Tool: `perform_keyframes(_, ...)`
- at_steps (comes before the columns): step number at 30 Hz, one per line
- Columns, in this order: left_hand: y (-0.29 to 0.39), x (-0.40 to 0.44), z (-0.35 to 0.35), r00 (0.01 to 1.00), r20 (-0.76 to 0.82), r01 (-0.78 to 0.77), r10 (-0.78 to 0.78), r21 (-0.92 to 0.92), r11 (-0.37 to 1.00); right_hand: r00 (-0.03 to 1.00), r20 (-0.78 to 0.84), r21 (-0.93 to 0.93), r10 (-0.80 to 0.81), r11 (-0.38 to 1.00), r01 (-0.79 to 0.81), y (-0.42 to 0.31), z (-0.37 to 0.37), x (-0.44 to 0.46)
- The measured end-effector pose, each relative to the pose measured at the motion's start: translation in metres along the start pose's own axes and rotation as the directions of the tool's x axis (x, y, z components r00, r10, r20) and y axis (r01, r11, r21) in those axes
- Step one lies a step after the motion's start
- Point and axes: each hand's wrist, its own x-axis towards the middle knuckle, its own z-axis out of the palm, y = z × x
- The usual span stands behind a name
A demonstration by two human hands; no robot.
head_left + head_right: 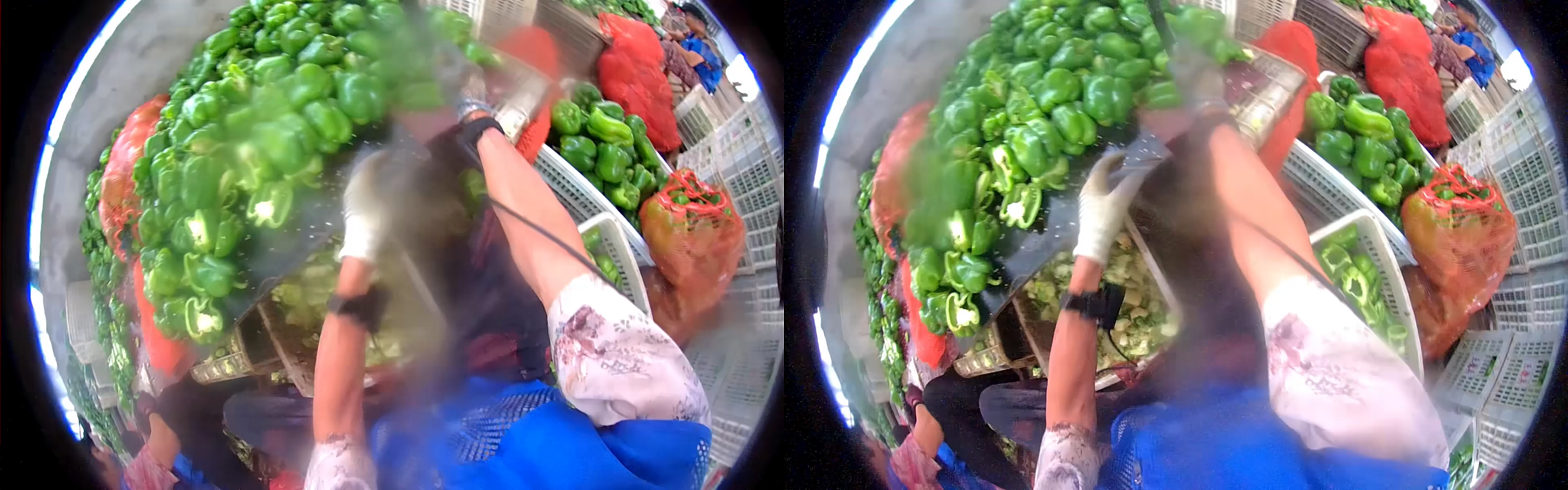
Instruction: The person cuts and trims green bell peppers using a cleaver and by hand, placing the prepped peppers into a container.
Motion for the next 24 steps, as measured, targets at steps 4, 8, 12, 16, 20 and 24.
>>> perform_keyframes(4,-0.050,0.008,0.062,0.894,0.445,0.325,-0.046,-0.574,0.752,0.987,0.066,-0.305,0.146,0.945,-0.119,0.027,-0.023,-0.018)
perform_keyframes(8,-0.035,-0.011,0.085,0.874,0.356,0.426,-0.331,-0.233,0.874,0.999,0.045,0.162,-0.028,0.987,0.021,0.099,-0.020,0.012)
perform_keyframes(12,-0.083,-0.031,0.058,0.949,0.246,0.014,-0.198,0.593,0.805,0.968,0.152,-0.032,-0.198,0.978,0.205,0.075,-0.040,0.002)
perform_keyframes(16,-0.053,-0.059,0.027,0.974,0.197,0.031,-0.113,0.378,0.925,0.917,0.363,-0.127,-0.166,0.966,0.225,0.065,-0.054,-0.036)
perform_keyframes(20,-0.028,-0.093,-0.039,0.997,0.066,0.020,-0.041,0.298,0.954,0.802,0.593,-0.172,-0.074,0.961,0.216,0.063,-0.081,-0.084)
perform_keyframes(24,-0.035,-0.138,-0.111,0.967,-0.090,0.255,-0.239,0.319,0.913,0.691,0.721,-0.212,0.045,0.964,0.159,0.061,-0.094,-0.113)
